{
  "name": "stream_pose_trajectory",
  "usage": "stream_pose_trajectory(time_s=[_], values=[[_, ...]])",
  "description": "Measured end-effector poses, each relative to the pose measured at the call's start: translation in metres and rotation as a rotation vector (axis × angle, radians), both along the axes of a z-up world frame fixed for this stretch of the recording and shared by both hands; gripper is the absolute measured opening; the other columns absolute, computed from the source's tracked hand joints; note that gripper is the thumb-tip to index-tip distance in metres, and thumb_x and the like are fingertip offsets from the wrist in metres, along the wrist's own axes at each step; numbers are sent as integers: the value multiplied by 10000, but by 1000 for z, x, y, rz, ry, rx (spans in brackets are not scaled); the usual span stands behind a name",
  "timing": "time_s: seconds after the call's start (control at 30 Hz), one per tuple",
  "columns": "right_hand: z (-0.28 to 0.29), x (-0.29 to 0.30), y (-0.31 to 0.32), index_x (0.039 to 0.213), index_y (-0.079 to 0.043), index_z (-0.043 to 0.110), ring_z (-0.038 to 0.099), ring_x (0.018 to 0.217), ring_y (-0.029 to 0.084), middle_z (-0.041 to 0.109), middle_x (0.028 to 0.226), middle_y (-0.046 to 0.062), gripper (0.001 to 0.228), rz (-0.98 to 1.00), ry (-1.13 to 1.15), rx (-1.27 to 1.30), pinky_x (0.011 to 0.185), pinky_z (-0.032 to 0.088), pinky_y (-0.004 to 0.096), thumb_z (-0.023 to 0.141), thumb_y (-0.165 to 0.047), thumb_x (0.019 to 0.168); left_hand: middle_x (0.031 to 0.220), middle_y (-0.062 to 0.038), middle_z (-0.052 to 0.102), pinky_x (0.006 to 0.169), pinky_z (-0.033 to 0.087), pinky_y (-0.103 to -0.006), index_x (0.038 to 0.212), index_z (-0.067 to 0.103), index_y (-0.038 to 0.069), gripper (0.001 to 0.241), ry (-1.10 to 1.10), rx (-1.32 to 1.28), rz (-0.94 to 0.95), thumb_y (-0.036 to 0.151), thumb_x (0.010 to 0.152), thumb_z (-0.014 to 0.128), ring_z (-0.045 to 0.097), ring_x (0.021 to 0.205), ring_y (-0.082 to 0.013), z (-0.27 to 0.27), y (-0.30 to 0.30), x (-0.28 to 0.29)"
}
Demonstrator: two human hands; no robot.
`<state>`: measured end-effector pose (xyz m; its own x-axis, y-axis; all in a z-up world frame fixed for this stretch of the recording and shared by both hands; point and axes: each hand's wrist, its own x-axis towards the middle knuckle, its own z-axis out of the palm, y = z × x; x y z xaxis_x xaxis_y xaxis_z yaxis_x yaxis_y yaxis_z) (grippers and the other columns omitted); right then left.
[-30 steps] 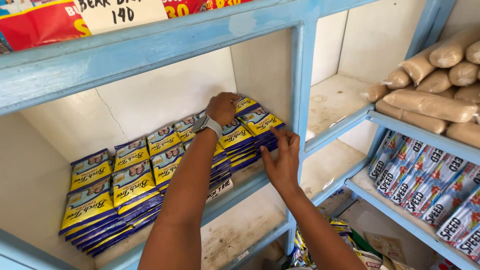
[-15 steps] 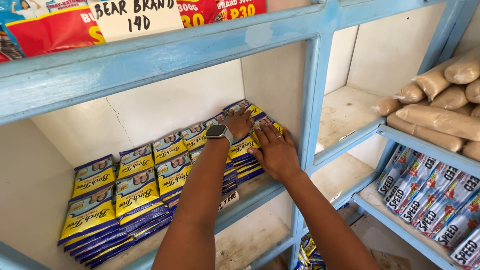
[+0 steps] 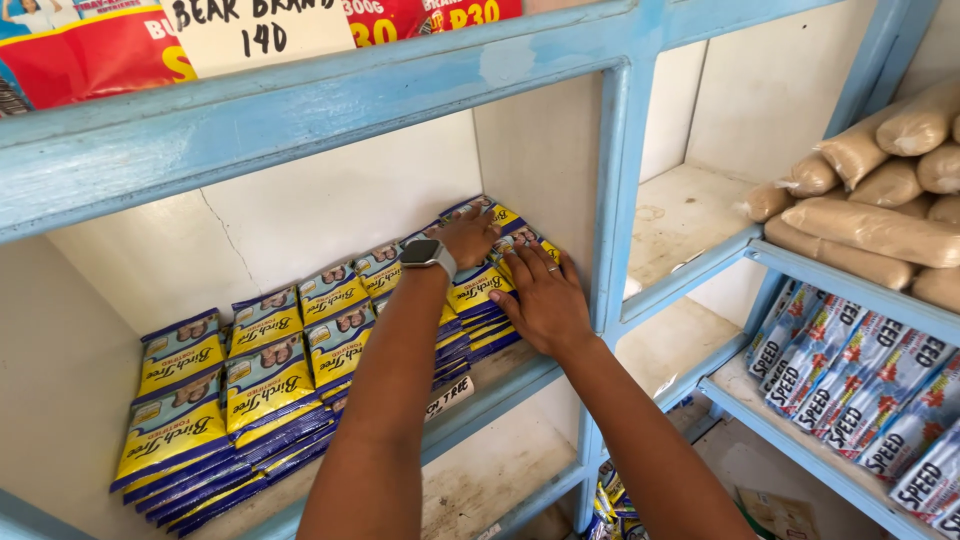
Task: Neatly arranging milk powder packets on a store shelf from a pile on the floor.
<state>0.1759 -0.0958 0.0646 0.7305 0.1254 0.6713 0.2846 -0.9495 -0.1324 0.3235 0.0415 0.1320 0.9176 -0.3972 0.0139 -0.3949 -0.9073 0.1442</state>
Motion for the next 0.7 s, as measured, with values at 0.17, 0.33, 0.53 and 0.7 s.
stream_pose_trajectory(time_s=[0.17,0.33,0.53,0.7], values=[[7,-2,-9,1545,-112,378,265,1514,285,349,1613,130,711,45,114,-21,1217,153,533,378,-592,1020,1626,15,372,1161,243,-703,1506,462,294,511,-110,-76,-16,446,1035,335,321,1506,-300,26,23,-26],[3,-27,-19,1599,-133,302,158,1546,330,220,1679,135,772,150,37,-46,1210,121,536,412,-610,1002,1450,-31,591,1084,448,-540,1366,642,295,445,-116,104,-127,360,942,526,551,1336,-295,10,54,-18],[-27,-69,-32,1587,-116,323,161,1573,334,229,1689,115,768,214,17,-32,1243,132,550,511,-541,976,1319,-161,645,1048,463,-498,1372,599,189,508,-94,136,-299,427,923,603,597,1236,-354,21,43,-90],[-70,-111,-47,1590,-92,343,183,1576,350,271,1687,127,752,281,13,60,1241,156,552,491,-503,977,1338,-138,633,1056,370,-689,1294,617,145,433,-140,160,-122,386,933,622,566,1274,-359,22,35,-113]])
